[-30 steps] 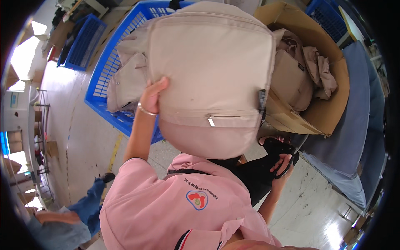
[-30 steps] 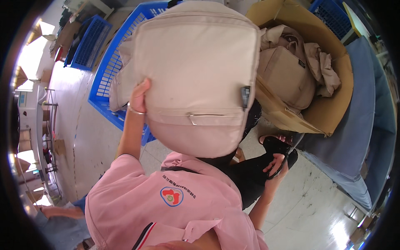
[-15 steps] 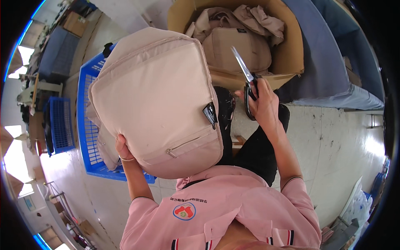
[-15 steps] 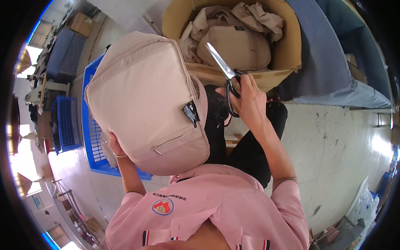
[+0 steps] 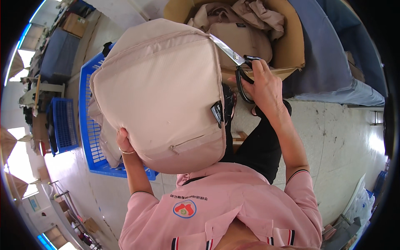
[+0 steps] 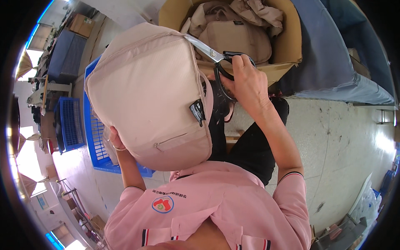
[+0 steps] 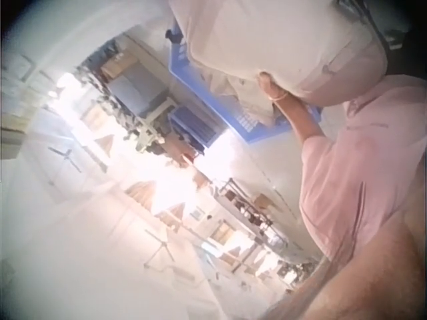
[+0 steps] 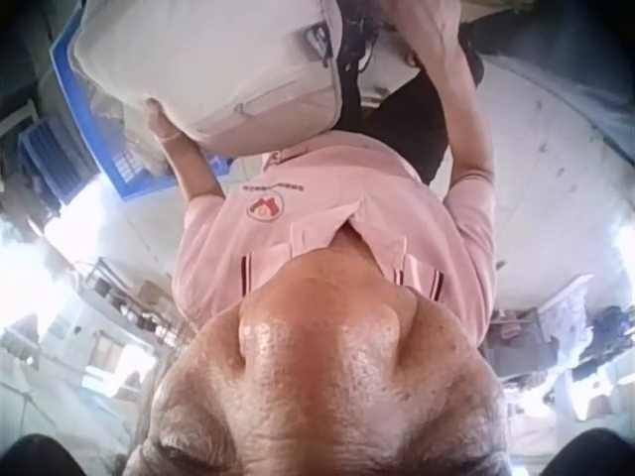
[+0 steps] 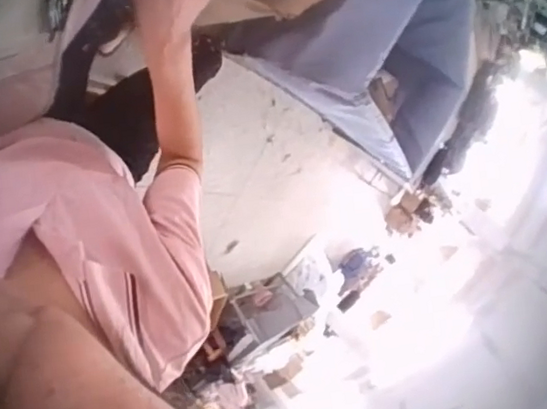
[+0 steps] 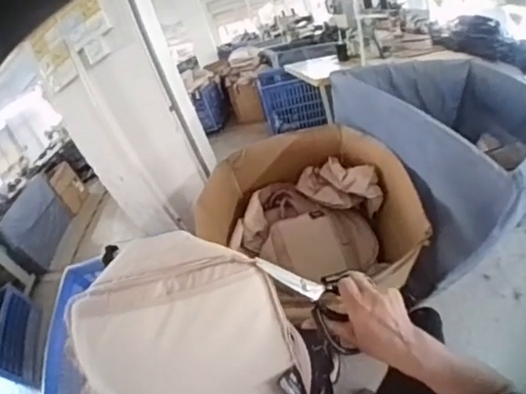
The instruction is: Trimming loose threads from fabric bags using scissors.
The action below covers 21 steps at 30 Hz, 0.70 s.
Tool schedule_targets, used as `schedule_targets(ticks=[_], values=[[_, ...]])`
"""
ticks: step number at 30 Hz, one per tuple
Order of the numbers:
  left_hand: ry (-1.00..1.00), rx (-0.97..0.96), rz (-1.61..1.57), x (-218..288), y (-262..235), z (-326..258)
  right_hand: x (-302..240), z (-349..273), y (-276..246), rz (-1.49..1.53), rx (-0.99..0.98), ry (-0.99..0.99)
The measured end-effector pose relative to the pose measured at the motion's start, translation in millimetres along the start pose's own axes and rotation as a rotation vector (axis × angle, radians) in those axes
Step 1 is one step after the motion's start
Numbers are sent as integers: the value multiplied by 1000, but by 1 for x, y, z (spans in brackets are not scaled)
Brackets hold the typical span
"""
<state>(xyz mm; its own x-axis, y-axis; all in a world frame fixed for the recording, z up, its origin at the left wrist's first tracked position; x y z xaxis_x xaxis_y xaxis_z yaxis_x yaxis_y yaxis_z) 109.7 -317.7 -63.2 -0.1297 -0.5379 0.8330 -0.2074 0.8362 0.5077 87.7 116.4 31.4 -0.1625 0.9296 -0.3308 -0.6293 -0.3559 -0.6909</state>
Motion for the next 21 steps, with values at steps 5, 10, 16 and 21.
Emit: schedule_targets(ticks=[5, 10, 16, 21], values=[[12, 65, 76, -1, -17, 5, 13, -12, 21, 150, -114, 95], [71, 321, 225, 13, -24, 26, 25, -23, 40, 534, -285, 437], [96, 346, -1, 34, 27, 56, 59, -45, 44, 493, -276, 643], [184, 366, -13, 46, 13, 72, 78, -84, 32, 526, -313, 735]])
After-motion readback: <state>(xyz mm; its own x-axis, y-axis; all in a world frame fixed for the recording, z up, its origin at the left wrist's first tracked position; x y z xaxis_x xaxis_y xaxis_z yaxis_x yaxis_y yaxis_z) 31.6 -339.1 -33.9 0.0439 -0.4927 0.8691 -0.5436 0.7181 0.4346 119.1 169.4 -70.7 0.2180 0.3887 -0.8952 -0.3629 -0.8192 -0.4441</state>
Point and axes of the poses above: each hand's wrist, its own z-axis towards the middle knuckle, its own y-axis out of the palm, x = y × z, the point moved 7 cm from there along z, towards the middle knuckle, and after that the axes turned 15 degrees about x, right-handed, at the moved point
